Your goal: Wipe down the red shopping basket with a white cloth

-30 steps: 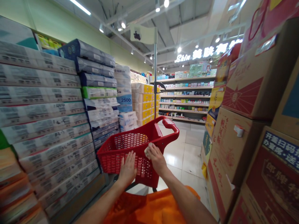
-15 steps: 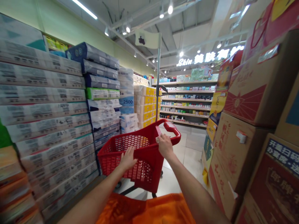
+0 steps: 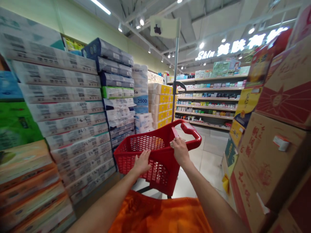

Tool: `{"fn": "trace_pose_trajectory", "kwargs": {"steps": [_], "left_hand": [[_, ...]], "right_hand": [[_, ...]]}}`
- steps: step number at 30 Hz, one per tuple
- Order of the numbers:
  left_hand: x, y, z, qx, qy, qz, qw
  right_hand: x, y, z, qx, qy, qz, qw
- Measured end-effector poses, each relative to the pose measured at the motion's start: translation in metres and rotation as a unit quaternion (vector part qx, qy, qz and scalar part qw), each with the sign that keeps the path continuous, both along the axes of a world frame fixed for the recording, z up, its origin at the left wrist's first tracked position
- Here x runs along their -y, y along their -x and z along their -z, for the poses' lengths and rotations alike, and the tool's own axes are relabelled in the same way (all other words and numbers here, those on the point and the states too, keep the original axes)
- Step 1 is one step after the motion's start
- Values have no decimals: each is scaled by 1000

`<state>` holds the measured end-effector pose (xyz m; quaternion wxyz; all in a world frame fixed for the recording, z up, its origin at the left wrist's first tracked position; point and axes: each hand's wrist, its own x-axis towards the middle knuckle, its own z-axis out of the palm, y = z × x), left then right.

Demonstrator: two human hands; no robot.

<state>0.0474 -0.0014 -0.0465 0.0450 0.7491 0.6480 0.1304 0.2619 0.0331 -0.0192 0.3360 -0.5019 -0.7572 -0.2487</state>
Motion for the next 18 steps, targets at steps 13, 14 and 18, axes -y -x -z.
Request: {"fn": "trace_pose_trajectory", "kwargs": {"steps": [13, 14, 18], "left_hand": [[8, 2, 2, 15, -1, 4, 1000], [9, 3, 2, 13, -3, 4, 1000], [10, 4, 0, 20, -22, 2, 1000]], "right_hand": [[18, 2, -12, -17, 63, 54, 996], [22, 15, -8, -12, 71, 38, 997], [31, 52, 2, -6, 113, 3, 994]]}}
